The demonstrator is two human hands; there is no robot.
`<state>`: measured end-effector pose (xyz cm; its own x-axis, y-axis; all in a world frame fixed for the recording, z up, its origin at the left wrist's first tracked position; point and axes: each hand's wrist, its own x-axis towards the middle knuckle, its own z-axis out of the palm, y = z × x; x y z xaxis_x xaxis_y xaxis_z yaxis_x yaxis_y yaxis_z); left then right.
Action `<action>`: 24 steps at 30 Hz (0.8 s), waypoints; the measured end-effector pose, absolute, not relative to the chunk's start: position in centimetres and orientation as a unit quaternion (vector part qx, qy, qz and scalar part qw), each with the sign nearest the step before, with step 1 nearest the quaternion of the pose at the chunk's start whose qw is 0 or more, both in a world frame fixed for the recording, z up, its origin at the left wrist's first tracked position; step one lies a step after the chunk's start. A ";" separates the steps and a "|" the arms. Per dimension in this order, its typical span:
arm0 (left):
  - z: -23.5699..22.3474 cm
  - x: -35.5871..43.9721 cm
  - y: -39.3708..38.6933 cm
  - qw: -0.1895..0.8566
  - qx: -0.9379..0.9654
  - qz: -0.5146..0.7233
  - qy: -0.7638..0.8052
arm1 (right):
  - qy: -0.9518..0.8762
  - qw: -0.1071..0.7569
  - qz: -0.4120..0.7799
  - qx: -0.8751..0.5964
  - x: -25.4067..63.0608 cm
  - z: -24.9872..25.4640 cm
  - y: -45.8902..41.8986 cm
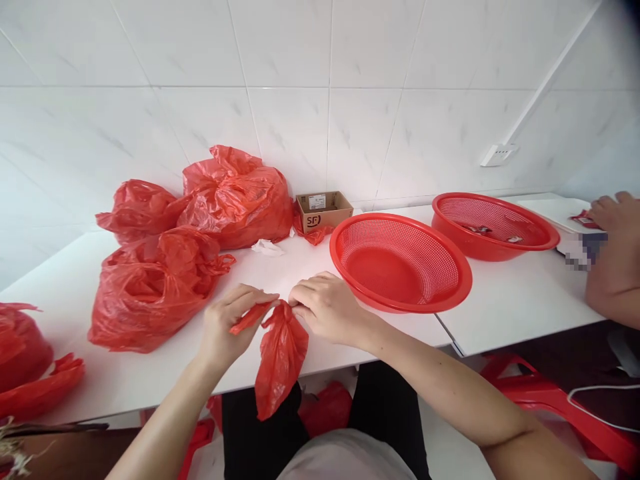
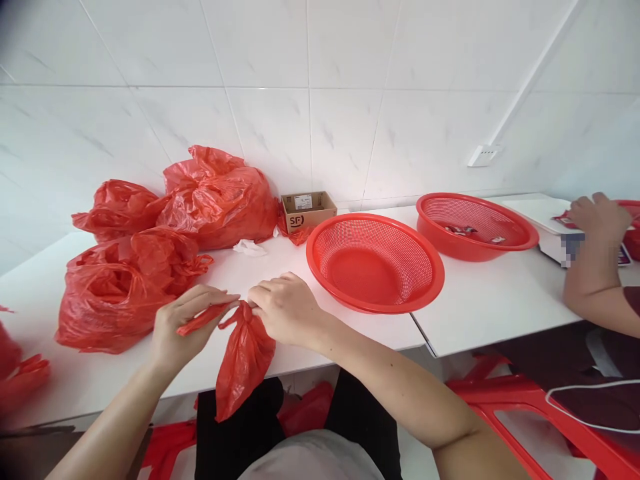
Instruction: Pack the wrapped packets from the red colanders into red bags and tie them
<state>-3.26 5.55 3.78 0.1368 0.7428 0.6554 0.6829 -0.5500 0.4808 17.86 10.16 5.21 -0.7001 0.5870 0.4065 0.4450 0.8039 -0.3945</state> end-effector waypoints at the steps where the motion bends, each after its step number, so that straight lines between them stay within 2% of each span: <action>1: 3.9 -3.5 5.5 0.018 0.745 0.463 0.480 | -0.907 0.260 0.155 -0.294 17.8 4.7 10.0; 4: 4.3 -4.3 5.4 0.016 0.719 0.478 0.504 | -0.870 0.266 0.254 -0.329 17.8 3.4 9.6; 8: 6.0 -4.6 4.8 0.136 0.674 0.471 0.553 | -0.819 0.337 0.354 -0.301 18.1 3.3 9.4; 12: 7.5 -4.0 4.3 0.215 0.698 0.424 0.535 | -0.795 0.407 0.387 -0.230 17.1 3.9 9.2; 18: 7.8 -2.7 3.9 0.102 0.713 0.469 0.511 | -0.815 0.383 0.367 -0.231 14.6 2.8 8.2; 24: 10.6 -4.1 2.9 0.139 0.658 0.516 0.531 | -0.802 0.398 0.393 -0.211 14.6 4.5 6.8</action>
<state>-4.07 2.91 10.64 -0.0967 0.8416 0.5314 0.5558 -0.3972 0.7303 14.62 6.81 4.48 -0.5943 0.6518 0.4711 0.0262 0.6011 -0.7987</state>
